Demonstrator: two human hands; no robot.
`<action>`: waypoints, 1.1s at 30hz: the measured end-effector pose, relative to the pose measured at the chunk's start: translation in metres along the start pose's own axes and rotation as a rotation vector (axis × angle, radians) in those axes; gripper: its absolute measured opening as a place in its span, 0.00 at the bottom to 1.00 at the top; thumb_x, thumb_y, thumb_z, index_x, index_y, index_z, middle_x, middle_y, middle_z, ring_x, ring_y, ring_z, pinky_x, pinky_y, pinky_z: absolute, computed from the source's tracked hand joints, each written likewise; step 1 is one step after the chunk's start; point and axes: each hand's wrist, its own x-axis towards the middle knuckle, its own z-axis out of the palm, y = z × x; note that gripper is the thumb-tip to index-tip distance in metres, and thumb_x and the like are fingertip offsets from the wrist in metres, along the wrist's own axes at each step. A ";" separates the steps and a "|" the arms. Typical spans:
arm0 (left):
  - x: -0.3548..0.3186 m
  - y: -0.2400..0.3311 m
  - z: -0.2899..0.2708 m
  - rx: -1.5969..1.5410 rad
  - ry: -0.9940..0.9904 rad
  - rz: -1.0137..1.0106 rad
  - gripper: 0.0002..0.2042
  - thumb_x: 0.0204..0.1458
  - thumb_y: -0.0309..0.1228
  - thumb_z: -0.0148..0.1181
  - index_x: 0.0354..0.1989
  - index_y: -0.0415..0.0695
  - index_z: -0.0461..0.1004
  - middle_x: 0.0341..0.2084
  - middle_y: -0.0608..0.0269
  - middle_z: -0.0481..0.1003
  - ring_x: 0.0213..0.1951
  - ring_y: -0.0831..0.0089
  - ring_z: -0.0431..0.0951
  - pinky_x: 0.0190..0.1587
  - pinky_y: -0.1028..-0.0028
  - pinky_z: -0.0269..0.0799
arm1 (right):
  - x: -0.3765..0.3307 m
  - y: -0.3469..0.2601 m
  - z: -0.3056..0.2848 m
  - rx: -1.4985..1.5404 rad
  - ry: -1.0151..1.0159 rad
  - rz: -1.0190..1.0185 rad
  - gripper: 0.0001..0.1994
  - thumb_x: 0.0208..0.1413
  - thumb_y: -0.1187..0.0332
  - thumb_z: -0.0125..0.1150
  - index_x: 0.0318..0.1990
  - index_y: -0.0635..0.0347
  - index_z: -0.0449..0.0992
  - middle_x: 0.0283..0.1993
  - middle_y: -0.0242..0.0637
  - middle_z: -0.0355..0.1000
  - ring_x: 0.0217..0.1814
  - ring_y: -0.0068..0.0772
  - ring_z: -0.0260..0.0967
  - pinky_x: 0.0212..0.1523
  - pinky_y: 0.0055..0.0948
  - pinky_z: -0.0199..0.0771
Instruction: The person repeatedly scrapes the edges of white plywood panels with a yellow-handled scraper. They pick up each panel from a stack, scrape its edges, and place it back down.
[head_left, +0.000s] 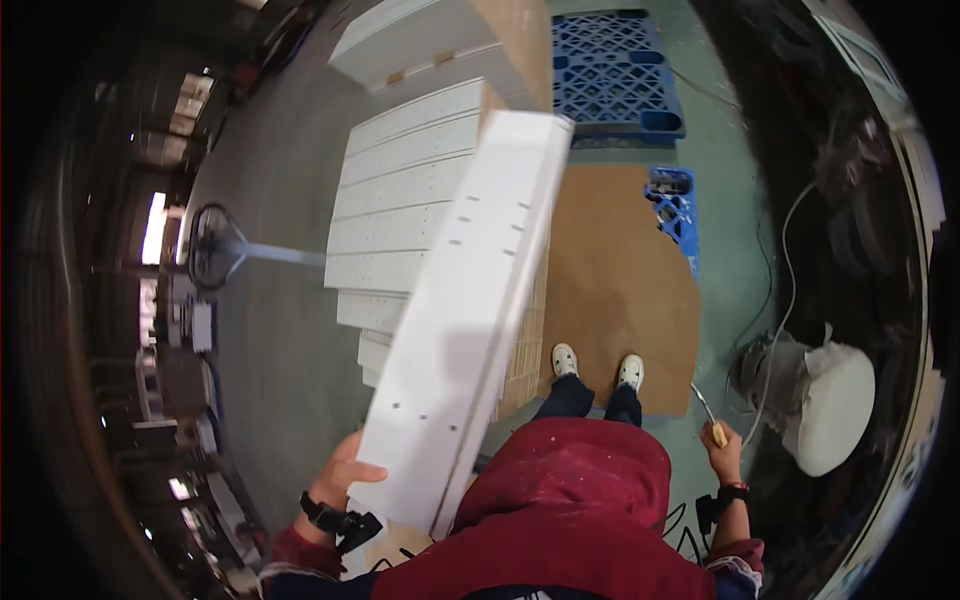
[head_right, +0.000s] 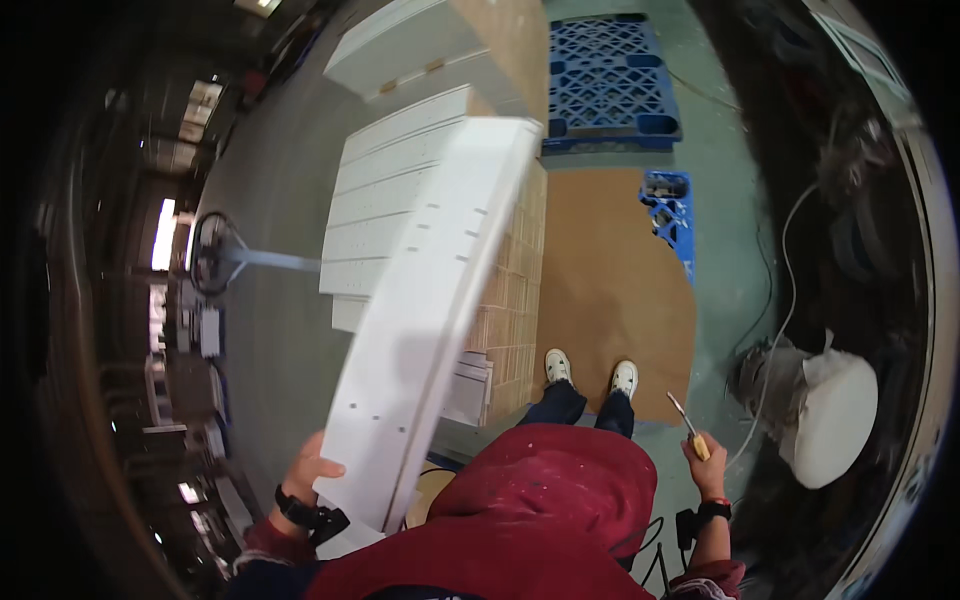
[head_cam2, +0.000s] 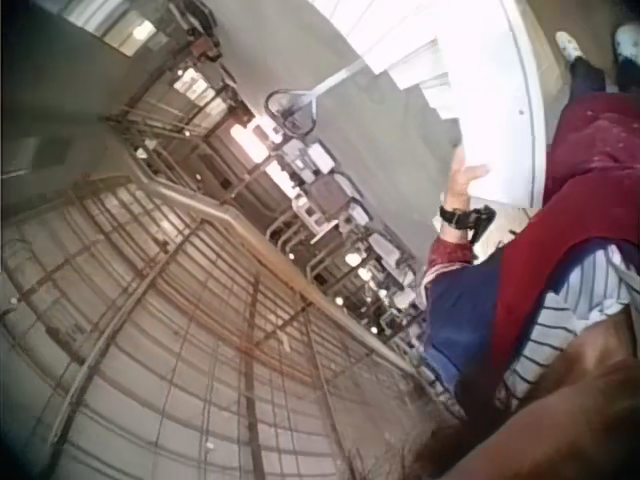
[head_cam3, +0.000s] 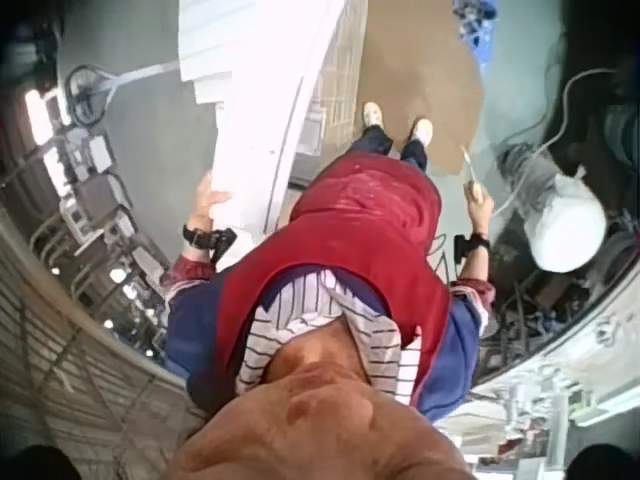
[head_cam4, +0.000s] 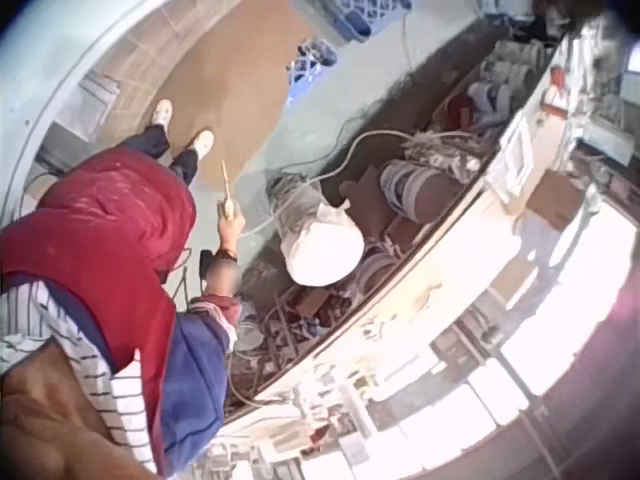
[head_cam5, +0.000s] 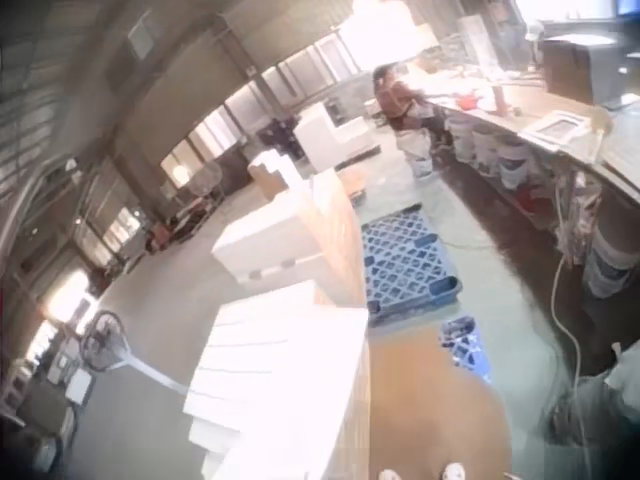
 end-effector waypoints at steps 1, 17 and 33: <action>-0.014 -0.015 -0.006 -0.095 0.078 0.063 0.30 0.34 0.27 0.57 0.51 0.33 0.60 0.44 0.56 0.68 0.46 0.67 0.69 0.49 0.73 0.62 | 0.002 0.000 0.001 -0.001 0.001 0.004 0.10 0.41 0.71 0.63 0.31 0.64 0.71 0.22 0.32 0.66 0.26 0.19 0.60 0.31 0.23 0.64; 0.076 -0.277 -0.078 -0.766 0.897 0.349 0.26 0.46 0.27 0.53 0.56 0.40 0.54 0.47 0.56 0.64 0.50 0.63 0.64 0.51 0.65 0.61 | 0.097 -0.105 0.050 -0.372 -0.465 -0.083 0.09 0.41 0.68 0.65 0.27 0.62 0.72 0.19 0.29 0.65 0.24 0.16 0.58 0.27 0.22 0.63; 0.223 -0.394 -0.062 -1.118 0.551 0.080 0.24 0.46 0.26 0.55 0.53 0.36 0.57 0.45 0.57 0.66 0.48 0.66 0.66 0.49 0.67 0.62 | 0.082 -0.145 0.076 -0.607 -0.619 0.096 0.08 0.43 0.68 0.63 0.28 0.62 0.72 0.20 0.28 0.68 0.24 0.15 0.61 0.27 0.21 0.64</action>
